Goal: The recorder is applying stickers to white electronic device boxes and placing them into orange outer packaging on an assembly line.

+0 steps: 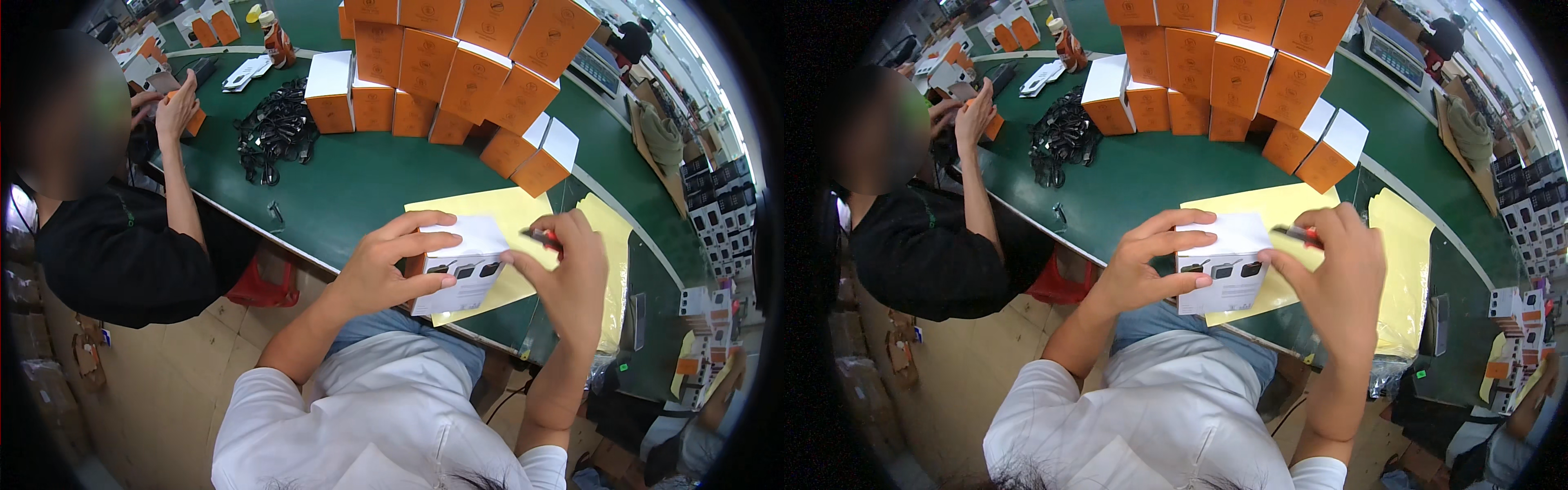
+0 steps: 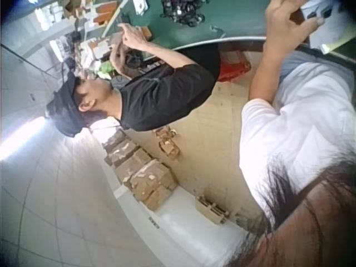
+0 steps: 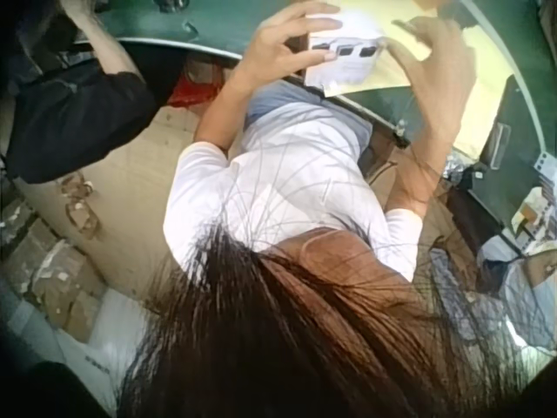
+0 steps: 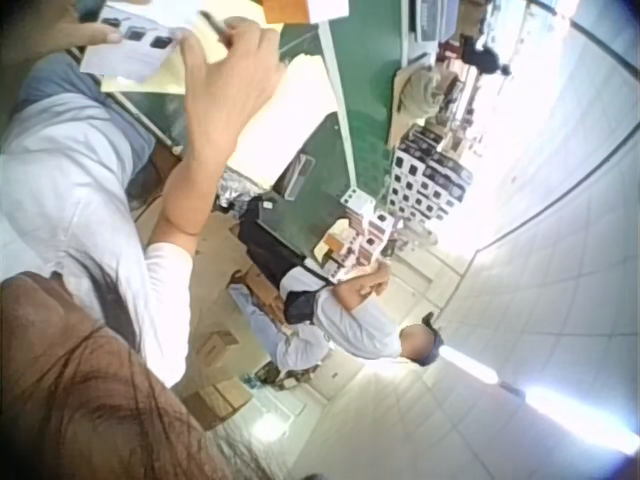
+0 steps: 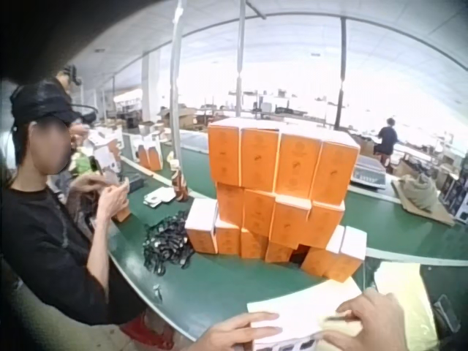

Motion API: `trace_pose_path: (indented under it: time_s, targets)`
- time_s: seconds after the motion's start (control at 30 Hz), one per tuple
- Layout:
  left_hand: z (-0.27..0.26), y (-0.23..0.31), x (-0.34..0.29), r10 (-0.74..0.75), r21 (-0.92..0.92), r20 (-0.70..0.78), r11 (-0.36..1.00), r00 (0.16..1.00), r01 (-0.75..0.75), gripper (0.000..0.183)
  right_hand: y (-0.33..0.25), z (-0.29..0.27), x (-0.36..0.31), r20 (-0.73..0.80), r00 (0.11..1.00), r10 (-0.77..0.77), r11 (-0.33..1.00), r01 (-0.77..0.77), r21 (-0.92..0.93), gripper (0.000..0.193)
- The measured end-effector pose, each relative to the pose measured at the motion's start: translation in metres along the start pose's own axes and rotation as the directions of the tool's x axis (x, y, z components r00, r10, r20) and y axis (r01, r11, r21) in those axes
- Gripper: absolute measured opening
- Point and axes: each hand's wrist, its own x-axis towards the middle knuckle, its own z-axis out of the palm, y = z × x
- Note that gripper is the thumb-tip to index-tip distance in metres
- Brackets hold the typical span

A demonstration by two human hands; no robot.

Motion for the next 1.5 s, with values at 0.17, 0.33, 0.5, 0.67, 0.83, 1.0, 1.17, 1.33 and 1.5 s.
trace_pose_path:
  time_s: [0.17, 0.33, 0.5, 0.67, 0.83, 1.0, 1.17, 1.33, 1.5]
  targets:
    - [0.008, -0.008, 0.002, 0.052, -0.026, -0.045, 0.998, 0.998, -0.053, 0.042, -0.011, 0.033, -0.021, -0.055, 0.989, -0.136, 0.936, 0.147, 0.318, 0.024]
    - [0.005, -0.003, -0.002, 0.006, -0.005, -0.017, 1.000, 1.000, -0.006, 0.046, -0.002, 0.037, -0.020, 0.027, 0.992, -0.125, 0.957, 0.114, 0.265, 0.021]
    - [0.006, -0.004, 0.000, 0.009, -0.013, -0.009, 1.000, 1.000, -0.009, 0.046, 0.005, 0.031, -0.022, 0.043, 0.999, -0.012, 0.960, -0.001, 0.281, 0.023]
    - [-0.004, -0.009, 0.008, 0.077, 0.087, -0.107, 0.994, 0.991, -0.068, 0.041, 0.003, 0.033, -0.019, 0.045, 0.998, -0.052, 0.990, 0.046, 0.130, 0.039]
    - [-0.023, -0.041, 0.012, 0.231, 0.378, -0.207, 0.915, 0.951, -0.140, 0.051, 0.029, 0.030, -0.047, 0.300, 0.952, 0.066, 0.982, -0.115, 0.149, 0.037]
    - [-0.003, -0.025, -0.011, 0.466, 0.657, 0.011, 0.664, 0.885, -0.358, 0.057, 0.036, 0.037, -0.068, 0.408, 0.913, -0.021, 0.994, -0.025, 0.108, 0.035]
    - [0.014, -0.039, -0.011, 0.114, 0.231, 0.471, 0.941, 0.875, -0.247, 0.055, 0.029, 0.046, -0.069, 0.449, 0.893, -0.019, 0.991, -0.043, 0.128, 0.026]
    - [0.015, -0.050, -0.005, 0.022, 0.388, 0.525, 0.884, 0.851, -0.262, 0.063, 0.024, 0.057, -0.069, 0.408, 0.913, 0.003, 0.997, -0.037, 0.075, 0.019]
    - [0.016, -0.049, -0.006, -0.023, 0.370, 0.506, 0.909, 0.862, -0.193, 0.065, 0.024, 0.061, -0.067, 0.434, 0.901, -0.008, 0.998, -0.021, 0.063, 0.020]
